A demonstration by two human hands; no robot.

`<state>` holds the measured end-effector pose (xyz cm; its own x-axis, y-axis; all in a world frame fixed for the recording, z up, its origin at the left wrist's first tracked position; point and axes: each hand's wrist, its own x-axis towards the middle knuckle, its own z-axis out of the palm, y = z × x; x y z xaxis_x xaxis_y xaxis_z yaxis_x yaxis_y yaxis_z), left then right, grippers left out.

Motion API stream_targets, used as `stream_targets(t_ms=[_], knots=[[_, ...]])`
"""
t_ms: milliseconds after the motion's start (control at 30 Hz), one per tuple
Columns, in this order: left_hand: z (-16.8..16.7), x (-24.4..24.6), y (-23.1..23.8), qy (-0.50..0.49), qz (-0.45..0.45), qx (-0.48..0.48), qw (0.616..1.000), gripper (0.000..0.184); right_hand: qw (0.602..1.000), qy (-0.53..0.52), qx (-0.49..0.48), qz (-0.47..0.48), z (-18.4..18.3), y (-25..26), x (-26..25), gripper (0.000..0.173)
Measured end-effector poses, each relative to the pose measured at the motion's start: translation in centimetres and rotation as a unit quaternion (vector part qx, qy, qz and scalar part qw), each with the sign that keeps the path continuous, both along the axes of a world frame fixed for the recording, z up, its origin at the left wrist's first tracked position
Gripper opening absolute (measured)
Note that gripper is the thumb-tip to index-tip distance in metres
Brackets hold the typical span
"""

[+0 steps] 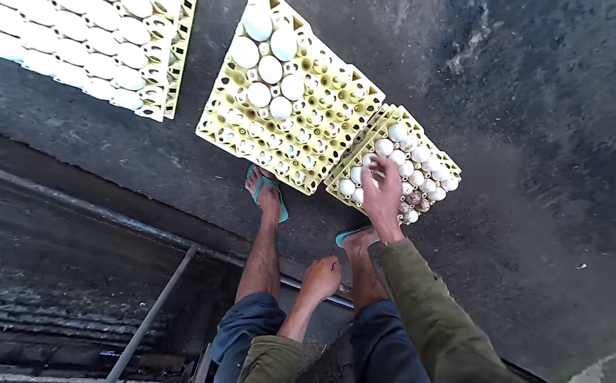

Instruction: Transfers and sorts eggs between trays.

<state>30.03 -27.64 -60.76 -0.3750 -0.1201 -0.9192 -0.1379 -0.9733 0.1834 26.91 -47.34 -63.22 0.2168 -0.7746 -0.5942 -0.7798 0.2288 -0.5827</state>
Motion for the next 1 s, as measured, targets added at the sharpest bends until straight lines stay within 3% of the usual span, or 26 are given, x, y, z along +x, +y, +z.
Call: stream_targets(t_ms=[100,200,333,433,567,667,733,833,1000], knots=[[-0.1,0.6,0.1,0.005,0.007,-0.004,1.000,0.036,0.984,-0.034,-0.045,0.169,-3.3,-3.8,9.1,0.043],[0.2,1.7,-0.2,-0.003,0.022,0.003,1.000,0.036,0.965,0.025,-0.035,0.259,-7.1,-6.6,15.8,0.045],[0.3,1.7,0.1,-0.007,0.037,0.000,0.999,0.036,0.936,0.121,-0.004,0.329,-8.0,-7.4,18.6,0.050],[0.1,1.5,0.1,-0.002,0.032,-0.003,0.999,0.036,0.960,0.033,0.016,0.278,-8.0,-7.9,17.7,0.052],[0.1,1.5,0.0,0.002,0.038,0.000,0.999,0.036,0.982,-0.137,0.065,0.114,-3.5,-6.8,9.9,0.051],[0.1,1.1,0.0,-0.013,0.039,-0.004,0.999,0.036,0.993,-0.059,0.101,0.033,2.1,-2.6,-1.9,0.047],[0.0,0.6,-0.1,-0.013,0.034,-0.007,0.999,0.035,0.992,0.004,0.099,-0.083,2.1,2.0,-9.9,0.043],[0.3,0.2,-0.2,-0.011,0.018,-0.006,1.000,0.032,0.955,0.125,0.115,-0.244,1.0,8.1,-18.1,0.039],[0.2,-0.1,-0.4,-0.023,-0.005,0.000,1.000,0.031,0.887,0.170,0.062,-0.425,-3.4,9.4,-22.5,0.039]])
